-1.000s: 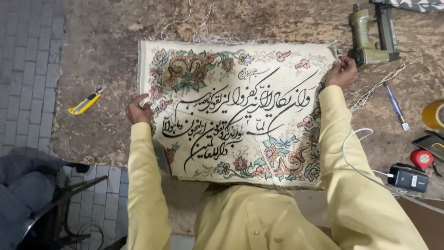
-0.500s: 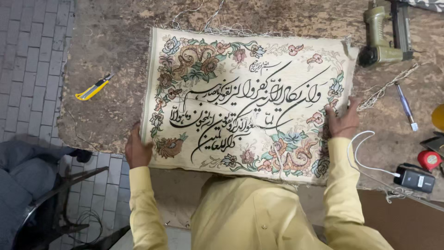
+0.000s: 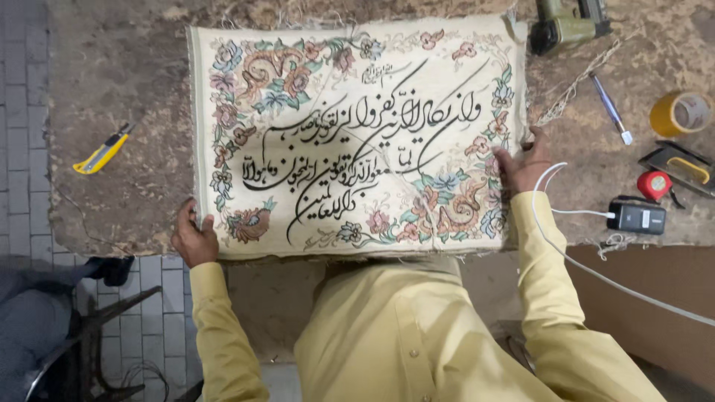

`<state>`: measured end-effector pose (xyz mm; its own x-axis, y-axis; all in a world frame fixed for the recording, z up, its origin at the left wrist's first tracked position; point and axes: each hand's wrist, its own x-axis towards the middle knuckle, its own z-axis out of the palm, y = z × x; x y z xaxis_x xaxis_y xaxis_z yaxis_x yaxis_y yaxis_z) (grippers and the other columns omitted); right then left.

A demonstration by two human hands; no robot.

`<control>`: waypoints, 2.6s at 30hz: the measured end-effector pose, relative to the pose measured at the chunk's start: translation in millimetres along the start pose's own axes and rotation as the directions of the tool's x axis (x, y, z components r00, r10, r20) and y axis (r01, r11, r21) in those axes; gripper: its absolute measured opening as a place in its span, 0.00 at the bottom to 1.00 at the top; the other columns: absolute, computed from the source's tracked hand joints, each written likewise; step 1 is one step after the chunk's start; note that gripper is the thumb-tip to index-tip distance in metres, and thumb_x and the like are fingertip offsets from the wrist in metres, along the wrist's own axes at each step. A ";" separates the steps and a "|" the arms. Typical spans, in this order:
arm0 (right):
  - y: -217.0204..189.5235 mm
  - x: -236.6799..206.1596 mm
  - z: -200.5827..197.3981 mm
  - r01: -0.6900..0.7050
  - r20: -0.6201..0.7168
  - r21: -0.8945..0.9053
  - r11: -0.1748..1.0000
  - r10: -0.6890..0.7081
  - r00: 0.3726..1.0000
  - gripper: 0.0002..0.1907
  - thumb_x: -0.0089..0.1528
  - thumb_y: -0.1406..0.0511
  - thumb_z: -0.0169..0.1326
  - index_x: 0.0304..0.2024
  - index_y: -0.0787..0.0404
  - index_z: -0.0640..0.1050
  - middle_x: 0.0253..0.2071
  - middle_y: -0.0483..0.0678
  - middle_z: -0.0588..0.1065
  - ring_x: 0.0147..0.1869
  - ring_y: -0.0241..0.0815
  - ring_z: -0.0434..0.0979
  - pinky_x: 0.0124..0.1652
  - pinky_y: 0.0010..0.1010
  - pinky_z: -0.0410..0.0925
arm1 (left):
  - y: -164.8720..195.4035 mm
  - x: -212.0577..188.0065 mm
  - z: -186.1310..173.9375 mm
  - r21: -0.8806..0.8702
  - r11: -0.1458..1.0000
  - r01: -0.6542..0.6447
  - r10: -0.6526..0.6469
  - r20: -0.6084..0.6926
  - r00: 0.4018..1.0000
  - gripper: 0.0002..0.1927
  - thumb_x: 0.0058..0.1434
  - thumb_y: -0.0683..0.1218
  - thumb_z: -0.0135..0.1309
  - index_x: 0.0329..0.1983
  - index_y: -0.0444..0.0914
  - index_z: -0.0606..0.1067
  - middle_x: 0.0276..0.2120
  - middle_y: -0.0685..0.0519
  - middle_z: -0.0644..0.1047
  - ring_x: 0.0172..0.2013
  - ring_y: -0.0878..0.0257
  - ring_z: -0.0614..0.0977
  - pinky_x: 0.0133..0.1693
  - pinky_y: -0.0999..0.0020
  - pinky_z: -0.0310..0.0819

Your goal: The person repeatedly aligns a dark patterned textile over a larger embroidered textile on a workbench, smoothing and adjusting both layers by hand. The person lifts and repositions the top textile multiple times to check alignment and then smooths the surface.

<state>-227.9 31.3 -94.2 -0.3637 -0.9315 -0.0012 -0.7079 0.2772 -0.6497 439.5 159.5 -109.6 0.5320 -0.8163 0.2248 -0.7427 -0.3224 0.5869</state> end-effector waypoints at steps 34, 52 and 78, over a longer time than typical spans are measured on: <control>86.5 -121.5 -18.6 -0.156 -0.124 0.000 0.988 0.155 0.980 0.19 0.59 0.58 0.71 0.44 0.65 0.83 0.32 0.54 0.79 0.34 0.47 0.78 0.40 0.36 0.71 | -14.5 -38.4 -3.8 -0.046 0.998 -0.043 0.043 0.016 0.999 0.13 0.56 0.39 0.67 0.46 0.39 0.84 0.41 0.44 0.81 0.41 0.47 0.83 0.47 0.57 0.77; -184.1 28.8 173.4 0.633 0.357 -0.079 0.770 -0.571 0.739 0.41 0.71 0.43 0.39 0.78 0.59 0.54 0.81 0.52 0.48 0.85 0.56 0.38 0.77 0.54 0.39 | 276.5 32.8 238.5 0.103 0.660 -0.744 0.599 0.525 0.605 0.44 0.67 0.71 0.40 0.78 0.43 0.55 0.77 0.46 0.50 0.75 0.50 0.50 0.72 0.47 0.39; -99.4 198.0 100.7 0.070 0.098 -0.420 0.905 -0.031 0.995 0.50 0.70 0.35 0.34 0.81 0.60 0.43 0.83 0.55 0.33 0.86 0.54 0.28 0.77 0.54 0.27 | 167.6 223.1 167.6 0.423 0.878 -0.225 0.024 0.430 0.903 0.50 0.63 0.80 0.29 0.80 0.49 0.48 0.78 0.41 0.43 0.77 0.42 0.45 0.70 0.34 0.30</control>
<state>-168.6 -204.4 -106.4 -0.2801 -0.9584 -0.0554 -0.9202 0.2845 -0.2690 365.5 -156.9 -91.5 0.2876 -0.9506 -0.1173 -0.9435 -0.3022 0.1361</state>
